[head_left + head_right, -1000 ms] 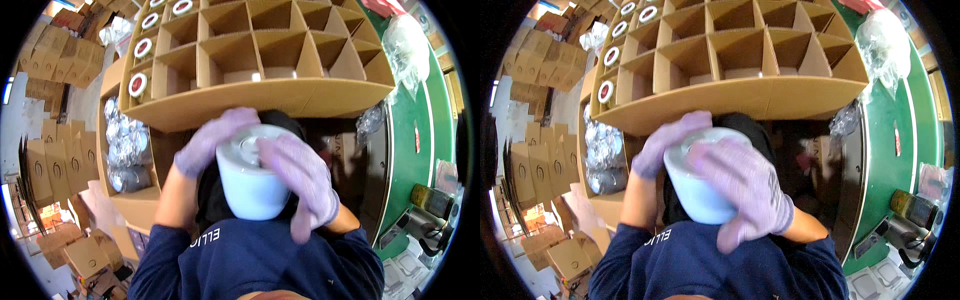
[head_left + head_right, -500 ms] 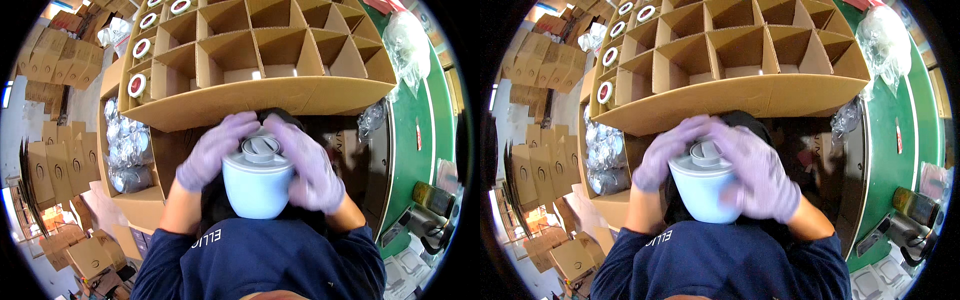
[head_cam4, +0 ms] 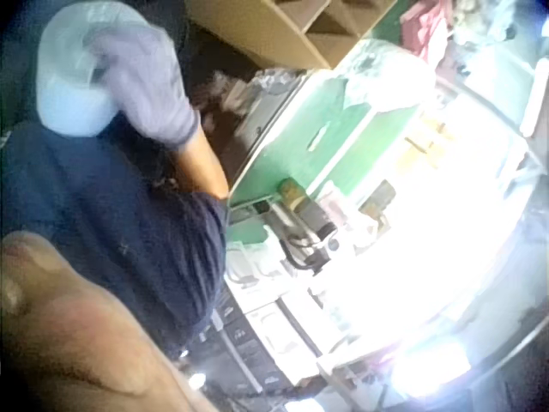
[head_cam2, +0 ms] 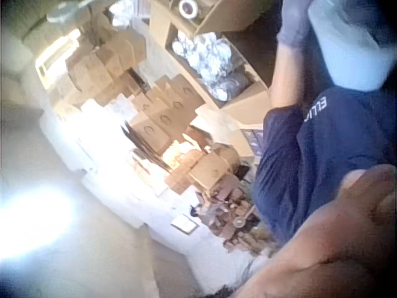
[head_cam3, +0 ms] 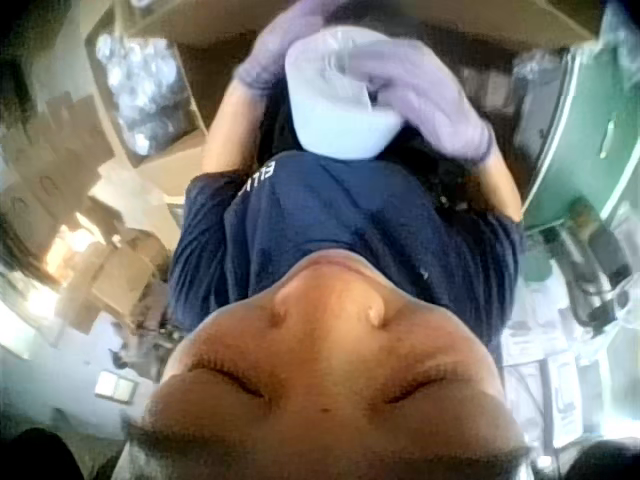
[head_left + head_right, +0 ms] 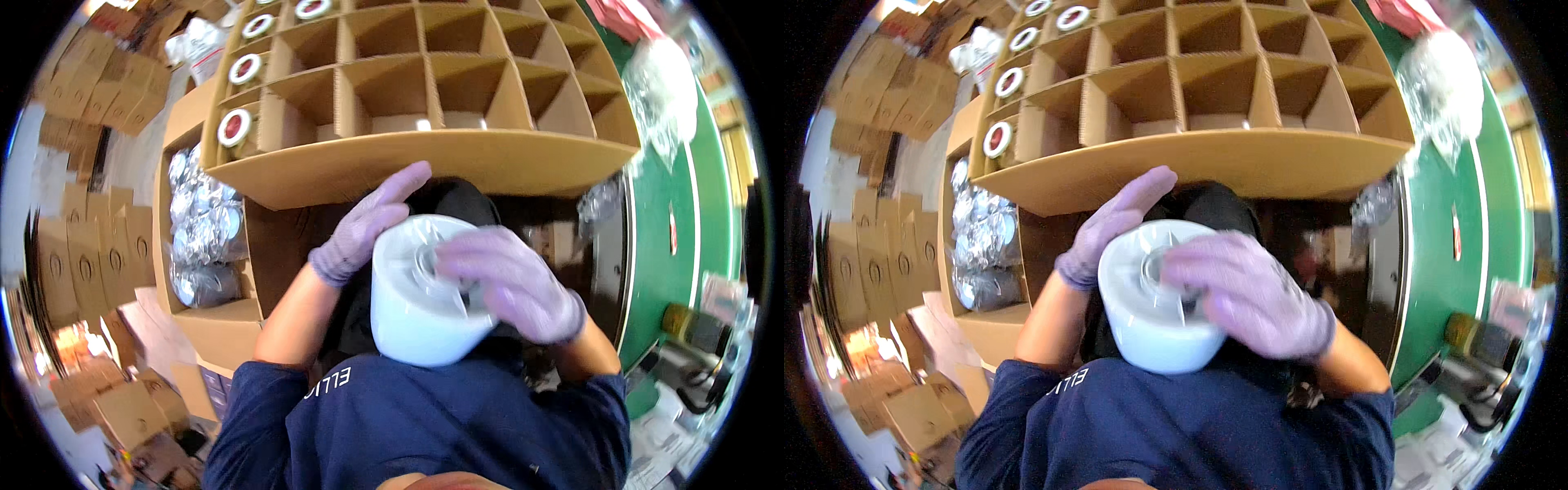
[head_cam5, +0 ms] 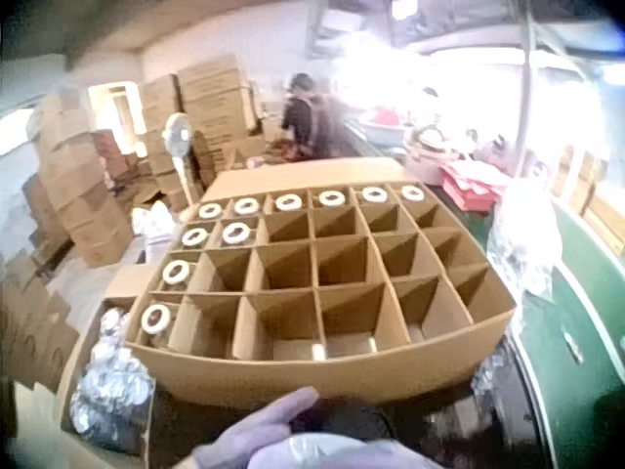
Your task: The person assembles carafes by placing a glass flask into a plastic body, attaching a lid, and packing the unit into a cardboard box.
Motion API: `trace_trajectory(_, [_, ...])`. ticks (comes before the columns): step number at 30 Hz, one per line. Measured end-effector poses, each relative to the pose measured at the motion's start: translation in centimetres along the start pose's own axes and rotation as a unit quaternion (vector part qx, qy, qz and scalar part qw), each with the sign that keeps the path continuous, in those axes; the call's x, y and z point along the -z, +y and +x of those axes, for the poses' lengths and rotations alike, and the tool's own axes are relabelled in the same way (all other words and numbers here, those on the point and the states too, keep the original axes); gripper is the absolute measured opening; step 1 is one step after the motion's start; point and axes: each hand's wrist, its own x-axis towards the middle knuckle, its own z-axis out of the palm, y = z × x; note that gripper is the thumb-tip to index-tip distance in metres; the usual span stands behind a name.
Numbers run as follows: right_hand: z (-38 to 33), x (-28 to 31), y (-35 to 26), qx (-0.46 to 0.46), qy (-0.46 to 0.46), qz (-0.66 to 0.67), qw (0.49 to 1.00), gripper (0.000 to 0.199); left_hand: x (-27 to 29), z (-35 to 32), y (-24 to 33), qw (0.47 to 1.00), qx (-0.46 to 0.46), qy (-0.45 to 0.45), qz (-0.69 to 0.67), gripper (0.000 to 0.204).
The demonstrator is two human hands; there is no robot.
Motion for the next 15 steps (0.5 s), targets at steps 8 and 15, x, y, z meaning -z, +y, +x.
trace_trajectory(8, [-1.8,1.2,-9.5,0.074,-0.186,-0.296,0.934,0.029,-4.6,-1.7,-2.3,0.959,-0.149,-0.107,0.217,0.029])
trace_trajectory(15, [-3.5,-3.1,-9.9,-0.004,-0.065,-0.296,0.953,0.028,-6.6,-9.1,-1.9,0.908,-0.158,0.207,0.327,0.026])
